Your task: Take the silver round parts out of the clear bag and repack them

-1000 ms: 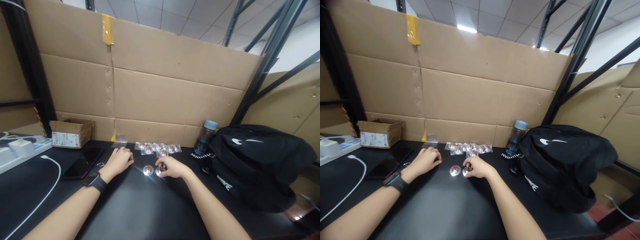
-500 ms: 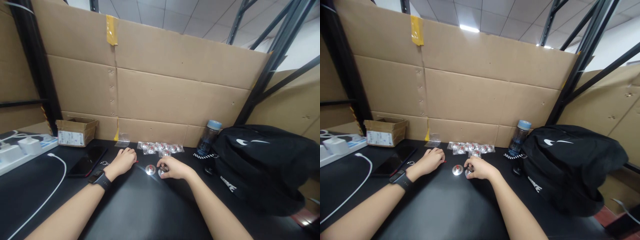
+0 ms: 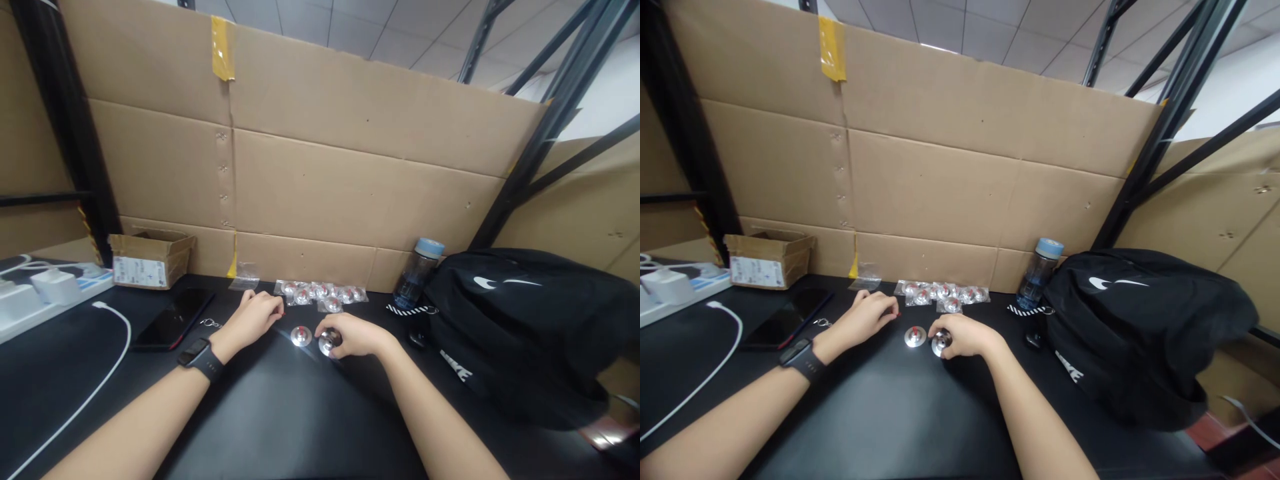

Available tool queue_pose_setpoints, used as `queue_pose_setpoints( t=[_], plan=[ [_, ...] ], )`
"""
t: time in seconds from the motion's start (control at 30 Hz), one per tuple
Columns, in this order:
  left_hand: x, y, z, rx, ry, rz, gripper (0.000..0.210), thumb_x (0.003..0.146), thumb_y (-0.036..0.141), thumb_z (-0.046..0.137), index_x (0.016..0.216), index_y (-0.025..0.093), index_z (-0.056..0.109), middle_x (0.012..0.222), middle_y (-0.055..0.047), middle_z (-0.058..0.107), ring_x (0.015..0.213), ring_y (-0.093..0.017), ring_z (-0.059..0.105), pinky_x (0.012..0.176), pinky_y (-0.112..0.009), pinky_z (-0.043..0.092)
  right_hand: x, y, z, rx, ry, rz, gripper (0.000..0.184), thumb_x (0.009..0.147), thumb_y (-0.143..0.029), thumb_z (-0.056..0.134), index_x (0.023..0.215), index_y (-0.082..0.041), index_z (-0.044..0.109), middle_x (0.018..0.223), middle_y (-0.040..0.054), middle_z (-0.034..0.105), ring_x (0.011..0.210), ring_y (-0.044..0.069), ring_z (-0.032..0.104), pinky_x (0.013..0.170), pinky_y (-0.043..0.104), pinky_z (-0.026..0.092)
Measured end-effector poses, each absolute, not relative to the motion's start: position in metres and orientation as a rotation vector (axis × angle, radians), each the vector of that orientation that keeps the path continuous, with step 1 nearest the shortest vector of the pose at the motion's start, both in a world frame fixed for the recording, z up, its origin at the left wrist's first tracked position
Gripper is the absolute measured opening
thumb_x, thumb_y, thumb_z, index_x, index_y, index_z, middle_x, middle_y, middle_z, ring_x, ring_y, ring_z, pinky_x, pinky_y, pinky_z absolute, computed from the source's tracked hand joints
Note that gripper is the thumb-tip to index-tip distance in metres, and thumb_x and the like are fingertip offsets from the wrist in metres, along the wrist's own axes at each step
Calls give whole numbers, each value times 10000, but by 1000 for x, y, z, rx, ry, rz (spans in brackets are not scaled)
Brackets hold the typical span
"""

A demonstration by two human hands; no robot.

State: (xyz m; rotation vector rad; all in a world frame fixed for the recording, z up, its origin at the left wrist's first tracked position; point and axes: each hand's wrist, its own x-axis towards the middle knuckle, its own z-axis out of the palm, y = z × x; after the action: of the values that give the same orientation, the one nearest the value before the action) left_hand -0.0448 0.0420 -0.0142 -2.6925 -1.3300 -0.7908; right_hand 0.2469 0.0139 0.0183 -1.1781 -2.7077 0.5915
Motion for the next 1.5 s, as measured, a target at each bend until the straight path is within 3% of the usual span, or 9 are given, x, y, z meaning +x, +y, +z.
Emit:
queue_pose_setpoints(
  t=[0.2,0.57,0.87,1.13,1.5],
  plan=[
    [-34,39,-16,-2407,-1150,-716,120,928,138,563,911,222,646,921,-44,719,1017,-236,591,892,-409,306,246,14,19,-1194,-2742,569,541,587,-138,805,1117,-196,716,1127,60,643,1012,211,603,930,294,460],
    [-12,37,-23,-2189,-1059,-547,168,939,122,528,933,185,683,966,-99,716,1193,-295,531,957,-466,356,242,12,22,-1205,-2724,489,539,583,-161,795,1111,-222,705,1010,25,676,884,183,596,814,272,449],
    [-12,33,-20,-2393,-1204,-769,232,965,136,473,1005,244,674,1114,-103,712,1257,-285,482,1014,-496,281,241,14,16,-1207,-2616,390,424,612,-137,771,1025,-214,711,998,28,681,893,192,608,826,281,453],
    [-14,37,-24,-2398,-1404,-1050,237,1015,339,472,959,271,692,1142,-41,708,1182,-258,497,951,-466,245,234,14,13,-1155,-2340,333,410,698,-219,787,1092,-221,674,1068,37,691,944,196,619,864,314,471],
    [0,14,-12,-2552,-1492,-1311,175,959,353,565,928,272,717,1206,-38,639,1163,-249,520,912,-405,309,205,10,1,-952,-1872,762,501,697,-278,829,1157,-231,637,1137,65,710,1082,234,665,809,323,513]
  ],
)
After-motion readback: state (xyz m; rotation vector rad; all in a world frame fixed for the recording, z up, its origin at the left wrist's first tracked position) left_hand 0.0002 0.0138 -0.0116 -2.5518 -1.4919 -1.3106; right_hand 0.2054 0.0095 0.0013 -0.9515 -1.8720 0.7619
